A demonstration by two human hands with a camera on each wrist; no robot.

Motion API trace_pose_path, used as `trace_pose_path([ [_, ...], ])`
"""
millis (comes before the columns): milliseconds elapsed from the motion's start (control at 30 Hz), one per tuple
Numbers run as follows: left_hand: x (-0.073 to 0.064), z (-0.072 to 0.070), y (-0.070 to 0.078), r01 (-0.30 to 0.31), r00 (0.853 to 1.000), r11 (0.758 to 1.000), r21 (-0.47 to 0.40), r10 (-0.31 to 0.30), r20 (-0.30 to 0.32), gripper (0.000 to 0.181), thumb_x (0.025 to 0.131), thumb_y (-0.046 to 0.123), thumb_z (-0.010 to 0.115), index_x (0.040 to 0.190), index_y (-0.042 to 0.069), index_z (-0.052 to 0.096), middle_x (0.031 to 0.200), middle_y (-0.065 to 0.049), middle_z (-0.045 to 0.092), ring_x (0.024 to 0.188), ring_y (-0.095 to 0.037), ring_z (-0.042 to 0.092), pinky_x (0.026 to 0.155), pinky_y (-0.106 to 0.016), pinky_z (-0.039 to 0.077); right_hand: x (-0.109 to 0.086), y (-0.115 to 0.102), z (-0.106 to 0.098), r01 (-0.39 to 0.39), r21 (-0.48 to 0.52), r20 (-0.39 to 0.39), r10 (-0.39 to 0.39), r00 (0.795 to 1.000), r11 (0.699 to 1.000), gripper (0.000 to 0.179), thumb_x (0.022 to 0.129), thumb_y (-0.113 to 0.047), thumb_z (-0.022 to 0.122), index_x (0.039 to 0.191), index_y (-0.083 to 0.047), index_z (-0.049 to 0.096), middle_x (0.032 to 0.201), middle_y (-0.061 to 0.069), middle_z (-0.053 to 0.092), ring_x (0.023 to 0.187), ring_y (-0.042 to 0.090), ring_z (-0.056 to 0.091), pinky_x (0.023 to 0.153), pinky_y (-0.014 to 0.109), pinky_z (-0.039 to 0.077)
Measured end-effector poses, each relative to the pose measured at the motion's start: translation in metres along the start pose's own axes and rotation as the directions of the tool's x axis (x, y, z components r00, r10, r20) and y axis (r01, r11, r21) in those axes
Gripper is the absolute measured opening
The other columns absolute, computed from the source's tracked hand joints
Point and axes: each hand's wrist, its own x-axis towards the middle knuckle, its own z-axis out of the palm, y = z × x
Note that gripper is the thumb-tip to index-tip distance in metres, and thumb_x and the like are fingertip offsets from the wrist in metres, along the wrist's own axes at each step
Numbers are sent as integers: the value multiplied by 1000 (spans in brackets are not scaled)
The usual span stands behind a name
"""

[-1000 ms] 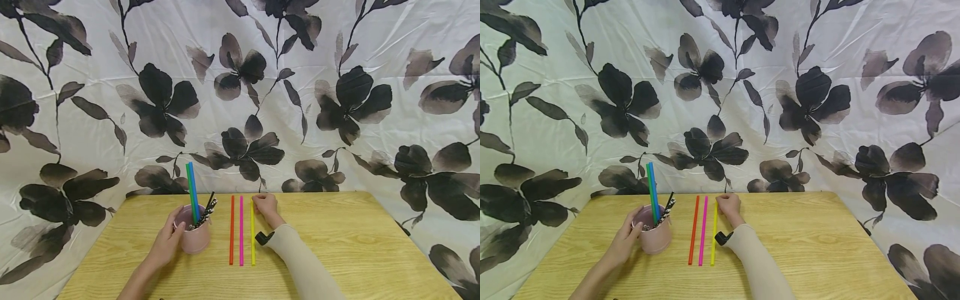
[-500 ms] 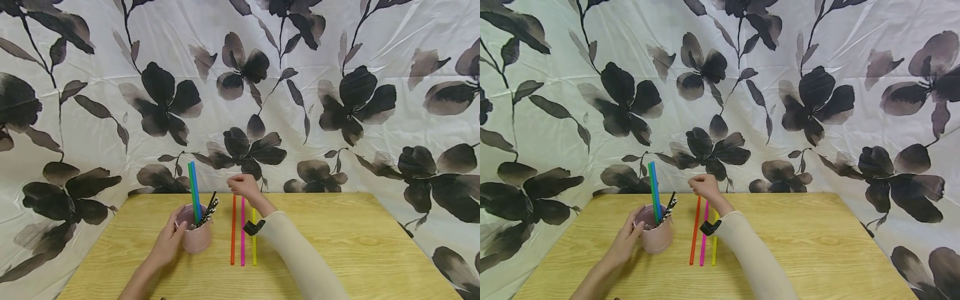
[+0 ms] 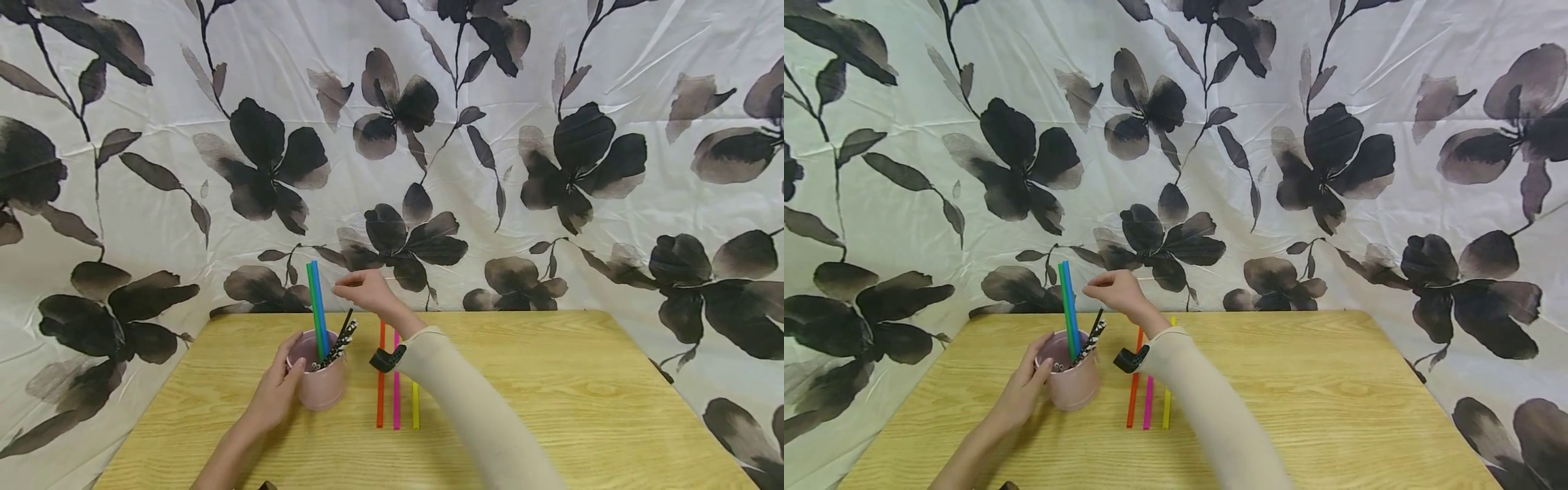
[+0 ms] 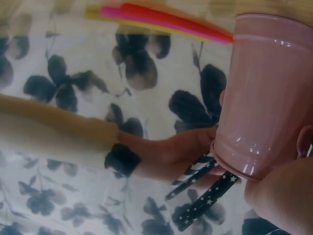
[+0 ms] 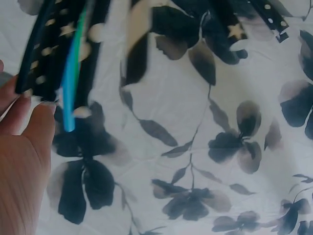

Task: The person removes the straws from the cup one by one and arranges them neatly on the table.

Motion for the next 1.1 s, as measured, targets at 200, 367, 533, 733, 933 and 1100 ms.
trace_pose_path([
  [200,0,0,0,43,999,999,-30,-43,-7,45,96,26,36,138,28,19,138,-6,29,123,-30,31,92,-52,30,1,-3,11,22,-34,15,-22,1000,999,24,77,-29,68,97,-14,69,89,-9,61,82,8,56,71,26,46],
  [367,1,0,0,27,1000,999,-20,-27,-5,47,96,28,35,139,24,18,138,-8,30,122,-31,32,91,-53,30,3,-1,18,44,-47,13,-44,999,998,25,76,-30,68,95,-14,69,88,-9,61,80,7,56,68,25,47],
  [533,1,-1,1,5,1000,1000,-25,-6,-3,46,96,26,35,139,26,18,137,-9,31,121,-31,33,91,-52,31,4,0,22,38,-53,9,-37,999,998,19,76,-32,68,89,-18,70,84,-10,62,78,8,57,67,26,47],
  [733,1,0,0,6,1000,999,-37,-6,4,46,97,24,34,139,28,17,139,-9,28,122,-31,31,91,-52,30,5,1,24,22,-43,34,-20,999,999,15,77,-33,67,86,-22,71,84,-10,63,80,14,59,66,26,48],
  [933,3,0,2,6,1000,999,-35,-6,-3,46,96,25,35,139,26,17,138,-9,30,122,-30,32,92,-52,30,3,-4,22,70,-102,64,-63,996,992,15,81,-25,64,91,-15,70,82,-9,63,79,14,59,65,25,48],
  [1100,1,1,1,18,1000,999,-30,-18,-6,46,96,24,35,139,26,18,137,-10,30,122,-31,32,92,-52,30,0,-11,25,77,-166,69,-66,995,983,18,76,-32,68,87,-19,70,80,-11,62,77,8,56,64,26,47],
])
